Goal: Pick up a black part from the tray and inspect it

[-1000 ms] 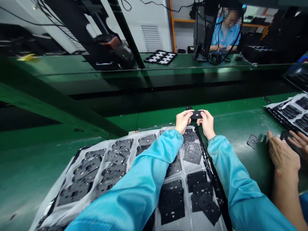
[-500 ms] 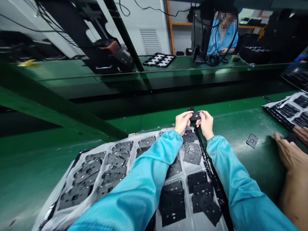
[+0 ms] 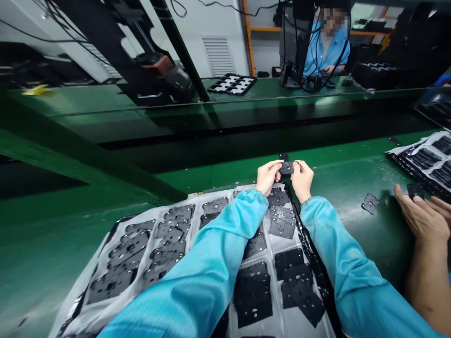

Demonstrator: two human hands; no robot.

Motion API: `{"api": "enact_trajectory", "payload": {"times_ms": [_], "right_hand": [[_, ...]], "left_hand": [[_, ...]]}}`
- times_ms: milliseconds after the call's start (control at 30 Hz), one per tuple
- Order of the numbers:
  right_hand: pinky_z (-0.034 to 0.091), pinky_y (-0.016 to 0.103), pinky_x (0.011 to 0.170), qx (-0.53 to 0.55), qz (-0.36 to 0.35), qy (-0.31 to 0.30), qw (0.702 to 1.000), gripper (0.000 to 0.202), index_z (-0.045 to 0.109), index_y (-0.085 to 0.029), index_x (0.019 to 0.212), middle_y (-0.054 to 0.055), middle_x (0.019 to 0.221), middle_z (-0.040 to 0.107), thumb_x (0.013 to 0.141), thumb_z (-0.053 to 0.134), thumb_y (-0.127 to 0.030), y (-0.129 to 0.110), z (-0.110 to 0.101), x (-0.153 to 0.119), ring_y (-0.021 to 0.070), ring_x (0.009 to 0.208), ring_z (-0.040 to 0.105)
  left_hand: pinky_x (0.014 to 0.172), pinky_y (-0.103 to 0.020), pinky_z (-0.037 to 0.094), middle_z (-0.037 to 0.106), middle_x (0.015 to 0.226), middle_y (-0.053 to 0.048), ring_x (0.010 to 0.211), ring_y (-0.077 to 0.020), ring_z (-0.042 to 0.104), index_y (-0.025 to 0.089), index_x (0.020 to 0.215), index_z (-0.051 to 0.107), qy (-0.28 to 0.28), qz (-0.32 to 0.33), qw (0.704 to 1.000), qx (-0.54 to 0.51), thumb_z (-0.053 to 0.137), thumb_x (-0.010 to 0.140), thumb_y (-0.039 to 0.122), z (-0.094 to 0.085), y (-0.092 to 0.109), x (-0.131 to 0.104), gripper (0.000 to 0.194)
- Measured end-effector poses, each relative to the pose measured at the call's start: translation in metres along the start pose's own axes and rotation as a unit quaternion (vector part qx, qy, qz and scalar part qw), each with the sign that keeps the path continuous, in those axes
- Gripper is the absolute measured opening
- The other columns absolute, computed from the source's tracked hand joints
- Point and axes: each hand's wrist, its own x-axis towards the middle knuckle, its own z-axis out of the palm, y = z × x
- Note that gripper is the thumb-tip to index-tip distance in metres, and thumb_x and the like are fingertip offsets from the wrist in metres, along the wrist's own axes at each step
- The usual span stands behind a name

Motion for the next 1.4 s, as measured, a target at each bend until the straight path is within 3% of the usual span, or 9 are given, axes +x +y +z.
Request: {"api": "enact_trajectory", "payload": {"times_ms": [300,467,600,700,933,1067,1233,1400], "right_hand": [[0.044,0.023,0.065,-0.033,-0.021,0.034,0.999,0.025,0.057,-0.018,0.081,0.001,0.075,0.058,0.089,0.043,-0.038,-0.002,0.003,-0.004,0.0139,0.071,0.054],[0.042,0.022,0.059,-0.009,-0.006,0.025,1.0,0.025,0.057,-0.017,0.081,-0.001,0.071,0.056,0.089,0.044,-0.037,-0.002,0.003,-0.004,0.0116,0.062,0.05],[0.04,0.021,0.051,0.025,-0.002,0.03,0.999,0.027,0.062,-0.016,0.093,0.002,0.083,0.061,0.09,0.047,-0.039,-0.004,0.005,-0.005,0.0098,0.058,0.05],[0.044,0.022,0.056,0.033,-0.005,0.041,0.999,0.03,0.064,-0.014,0.097,0.004,0.089,0.063,0.088,0.05,-0.04,-0.005,0.004,-0.004,0.0113,0.065,0.053],[0.048,0.026,0.069,0.039,-0.003,0.03,0.999,0.027,0.067,-0.014,0.087,0.004,0.08,0.063,0.084,0.053,-0.037,-0.006,0.001,0.002,0.016,0.078,0.059],[0.047,0.024,0.062,0.039,0.01,0.027,0.999,0.03,0.067,-0.014,0.089,0.004,0.078,0.063,0.084,0.055,-0.041,-0.006,0.002,-0.001,0.0141,0.071,0.058],[0.034,0.019,0.04,0.087,0.057,0.001,0.995,0.034,0.064,-0.014,0.095,0.002,0.077,0.062,0.081,0.063,-0.045,-0.001,0.005,-0.007,0.0059,0.047,0.045],[0.038,0.019,0.039,0.106,0.065,-0.013,0.992,0.032,0.063,-0.015,0.1,0.001,0.079,0.061,0.08,0.067,-0.04,0.002,0.006,-0.006,0.0044,0.043,0.047]], "left_hand": [[0.041,-0.018,0.031,0.049,0.046,0.003,0.039,-0.0063,0.042,0.008,0.102,0.069,-0.027,-0.016,0.999,-0.039,0.071,0.071,0.031,-0.002,0.0,0.002,0.038],[0.042,-0.018,0.031,0.049,0.048,0.003,0.041,-0.006,0.041,0.008,0.101,0.069,-0.04,-0.035,0.997,-0.061,0.073,0.07,0.029,-0.003,-0.001,0.001,0.038],[0.042,-0.019,0.032,0.052,0.053,0.002,0.042,-0.0061,0.043,0.008,0.101,0.069,-0.034,-0.028,0.997,-0.06,0.073,0.069,0.029,-0.002,0.0,0.0,0.038],[0.042,-0.019,0.032,0.056,0.058,0.0,0.045,-0.0061,0.044,0.007,0.1,0.07,-0.023,-0.02,0.998,-0.056,0.073,0.069,0.03,0.0,0.0,0.0,0.038],[0.044,-0.019,0.034,0.054,0.055,0.001,0.045,-0.0062,0.044,0.008,0.1,0.07,-0.02,-0.019,0.998,-0.063,0.071,0.069,0.028,-0.001,0.002,0.001,0.037],[0.041,-0.018,0.027,0.046,0.048,0.004,0.041,-0.0048,0.038,0.008,0.098,0.07,-0.002,-0.022,0.997,-0.074,0.07,0.069,0.027,0.0,0.004,0.001,0.035],[0.037,-0.018,0.013,0.035,0.044,0.008,0.036,-0.002,0.024,0.007,0.093,0.069,0.042,-0.028,0.995,-0.085,0.068,0.069,0.024,0.0,0.008,-0.001,0.029],[0.037,-0.019,0.013,0.036,0.044,0.007,0.035,-0.0017,0.023,0.007,0.09,0.069,0.05,-0.049,0.993,-0.095,0.067,0.068,0.022,0.0,0.012,0.0,0.027]]}}
